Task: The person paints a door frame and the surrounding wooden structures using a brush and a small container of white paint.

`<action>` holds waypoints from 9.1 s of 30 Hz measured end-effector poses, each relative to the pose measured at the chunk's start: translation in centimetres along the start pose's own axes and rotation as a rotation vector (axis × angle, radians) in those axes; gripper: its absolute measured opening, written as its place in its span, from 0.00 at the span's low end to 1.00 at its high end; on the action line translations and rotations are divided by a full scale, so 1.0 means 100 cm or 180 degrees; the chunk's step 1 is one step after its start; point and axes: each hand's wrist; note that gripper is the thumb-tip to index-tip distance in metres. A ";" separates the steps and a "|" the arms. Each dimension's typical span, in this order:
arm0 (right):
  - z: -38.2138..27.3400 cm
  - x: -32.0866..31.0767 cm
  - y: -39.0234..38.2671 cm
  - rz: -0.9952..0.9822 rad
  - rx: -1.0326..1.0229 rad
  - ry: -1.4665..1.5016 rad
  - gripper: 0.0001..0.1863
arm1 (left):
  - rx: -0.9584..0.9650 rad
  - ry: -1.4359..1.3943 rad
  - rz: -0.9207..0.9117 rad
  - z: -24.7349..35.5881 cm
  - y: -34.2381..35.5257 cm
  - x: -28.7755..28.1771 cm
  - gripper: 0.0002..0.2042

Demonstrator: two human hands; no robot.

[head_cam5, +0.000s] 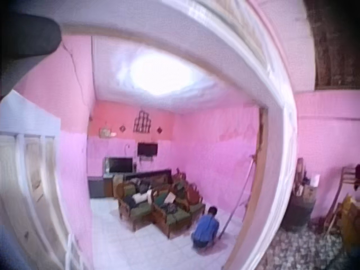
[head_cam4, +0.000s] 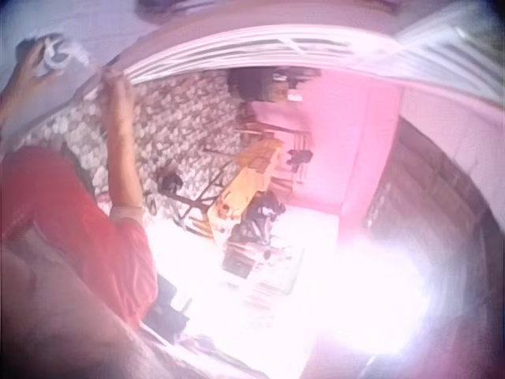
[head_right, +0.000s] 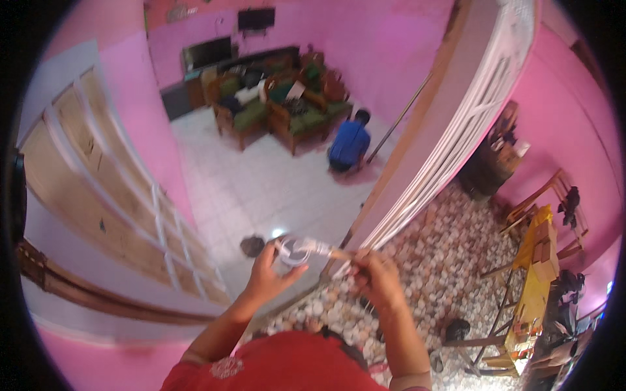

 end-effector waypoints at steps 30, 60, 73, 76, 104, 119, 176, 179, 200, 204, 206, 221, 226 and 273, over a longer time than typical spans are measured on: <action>-0.251 0.075 -0.016 -0.0677 -0.2696 0.1305 0.17 | 0.1332 -0.0941 -0.0002 0.194 0.172 0.010 0.28; -0.274 0.161 -0.023 -0.1158 -0.3551 0.2379 0.10 | 0.0040 -0.0531 0.0086 0.074 0.032 -0.015 0.26; -0.254 0.183 -0.044 -0.1602 -0.3407 0.2192 0.13 | -0.0253 -0.0577 0.0029 0.049 0.010 -0.016 0.26; -0.251 0.184 -0.045 -0.1602 -0.3318 0.2045 0.15 | -0.0277 -0.0610 0.0041 0.049 0.006 -0.016 0.25; -0.330 0.065 0.043 -0.0279 -0.3696 0.2493 0.06 | -0.0554 -0.0732 0.0104 0.017 -0.006 -0.014 0.28; -0.397 0.012 -0.008 0.1743 -0.4006 -0.1222 0.14 | -0.0481 -0.0813 -0.0013 0.018 -0.015 -0.014 0.27; -0.408 0.037 0.009 0.1204 -0.4066 0.0206 0.13 | -0.0758 -0.1170 -0.0189 0.004 -0.036 -0.038 0.25; -0.405 0.039 0.008 0.1298 -0.4132 0.0019 0.14 | -0.0745 -0.1207 -0.0232 0.003 -0.036 -0.035 0.25; -0.314 0.014 0.007 0.3201 -0.4566 -0.6282 0.13 | -0.1000 -0.1341 -0.0383 -0.011 -0.037 -0.032 0.28; -0.307 0.011 0.005 0.2751 -0.4845 -0.6168 0.13 | -0.1020 -0.1333 -0.0455 -0.017 -0.031 -0.026 0.27; -0.321 0.021 -0.001 0.3247 -0.5030 -0.5832 0.12 | -0.1009 -0.1328 -0.0536 -0.025 -0.027 -0.019 0.27; -0.165 -0.046 0.000 0.1318 -0.3820 -0.5314 0.14 | -0.0231 -0.0782 -0.0440 -0.031 0.046 0.080 0.29; -0.129 -0.069 -0.028 0.1086 -0.2892 -0.3916 0.12 | -0.0446 -0.0873 -0.0927 -0.034 0.066 0.111 0.32; -0.091 -0.075 -0.008 0.0964 -0.1470 -0.4475 0.12 | -0.0179 -0.1510 -0.3085 -0.084 0.133 0.184 0.35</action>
Point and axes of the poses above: each hand's wrist, its own y-axis towards the middle knuckle, its own x-axis out of the palm, z = x × y, and after that the axes turned 4 degrees about -y, right-handed
